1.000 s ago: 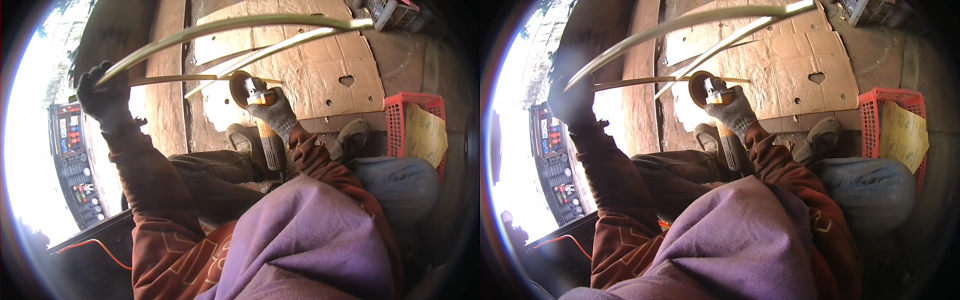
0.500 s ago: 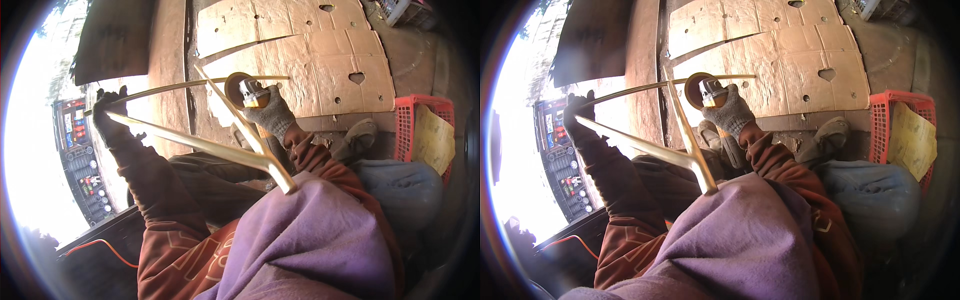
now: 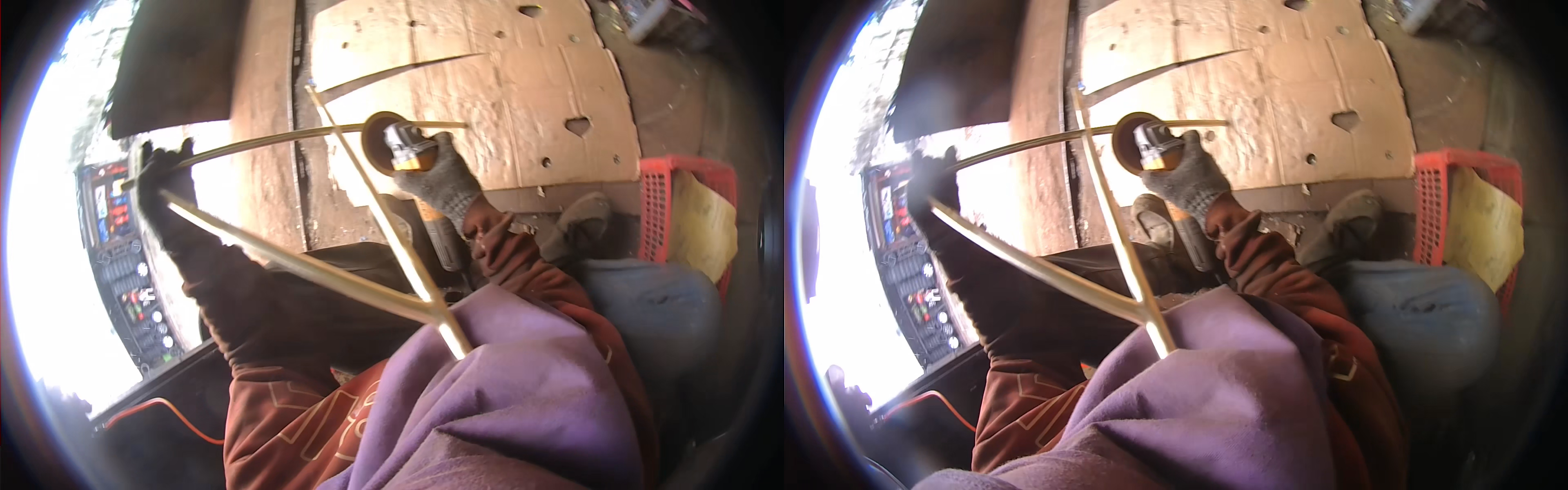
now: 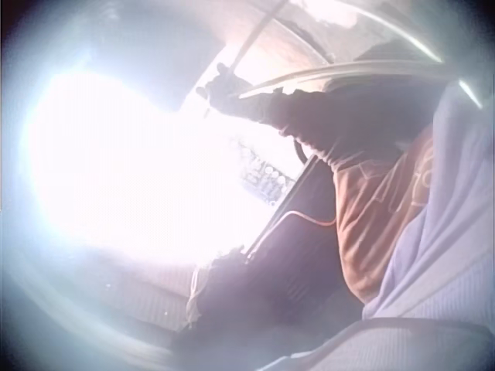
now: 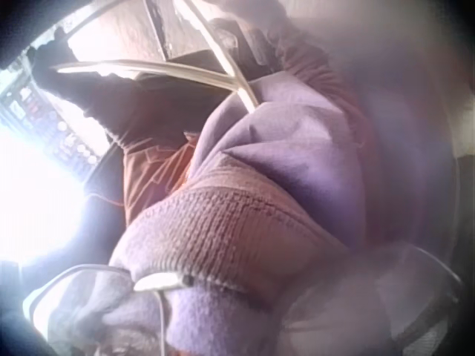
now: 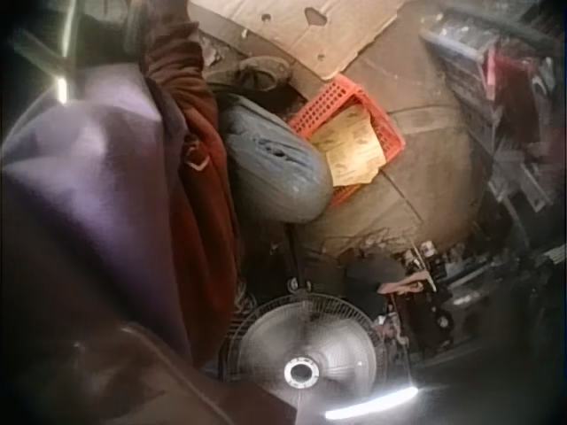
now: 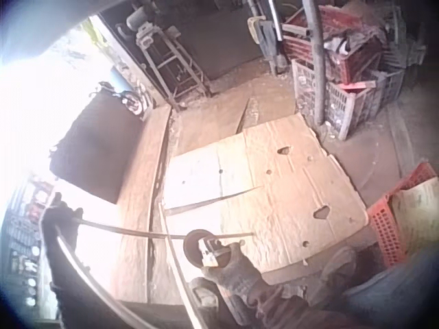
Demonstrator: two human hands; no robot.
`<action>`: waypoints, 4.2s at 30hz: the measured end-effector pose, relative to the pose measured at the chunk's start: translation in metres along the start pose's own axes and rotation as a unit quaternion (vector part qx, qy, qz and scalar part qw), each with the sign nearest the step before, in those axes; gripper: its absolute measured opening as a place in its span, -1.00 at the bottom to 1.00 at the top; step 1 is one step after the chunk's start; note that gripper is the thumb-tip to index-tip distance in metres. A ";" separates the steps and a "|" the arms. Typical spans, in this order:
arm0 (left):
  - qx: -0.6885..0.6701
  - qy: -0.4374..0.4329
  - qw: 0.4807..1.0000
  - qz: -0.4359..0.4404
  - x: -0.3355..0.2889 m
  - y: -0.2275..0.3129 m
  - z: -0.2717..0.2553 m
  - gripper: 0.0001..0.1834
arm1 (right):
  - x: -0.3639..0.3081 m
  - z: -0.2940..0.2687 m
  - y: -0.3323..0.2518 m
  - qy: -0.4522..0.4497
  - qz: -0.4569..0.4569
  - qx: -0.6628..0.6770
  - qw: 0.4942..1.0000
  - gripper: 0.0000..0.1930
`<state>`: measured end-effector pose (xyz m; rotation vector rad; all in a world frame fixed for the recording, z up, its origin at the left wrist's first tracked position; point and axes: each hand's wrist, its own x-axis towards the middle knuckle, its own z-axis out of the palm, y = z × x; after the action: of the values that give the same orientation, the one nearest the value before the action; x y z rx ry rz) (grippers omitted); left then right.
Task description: The person uses an angle grinder to sand and polish the joints and surfaces of a gold-colored metal frame while sitting on the ground.
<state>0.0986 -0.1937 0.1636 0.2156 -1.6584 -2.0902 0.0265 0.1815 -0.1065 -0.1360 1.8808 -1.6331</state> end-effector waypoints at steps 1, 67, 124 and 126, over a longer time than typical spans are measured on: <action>0.001 0.003 1.000 0.007 -0.005 -0.004 -0.003 -0.57 | -0.001 0.000 0.004 -0.002 0.010 0.007 1.000 -0.25; 0.063 0.072 0.995 -0.026 0.017 -0.001 -0.006 -0.68 | 0.059 -0.022 0.128 0.174 0.091 0.487 0.851 -0.46; 0.395 -0.118 0.903 -0.122 -0.114 -0.267 -0.005 -0.44 | -0.104 -0.241 -0.043 0.287 -0.125 0.342 0.886 -0.45; 0.575 -0.188 0.795 -0.051 -0.118 -0.278 0.012 -0.48 | -0.105 -0.244 -0.041 0.296 -0.126 0.330 0.888 -0.45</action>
<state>0.1264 -0.0844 -0.1171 0.2620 -3.0276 -0.8987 -0.0304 0.4299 -0.0212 0.4770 1.6159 -2.6294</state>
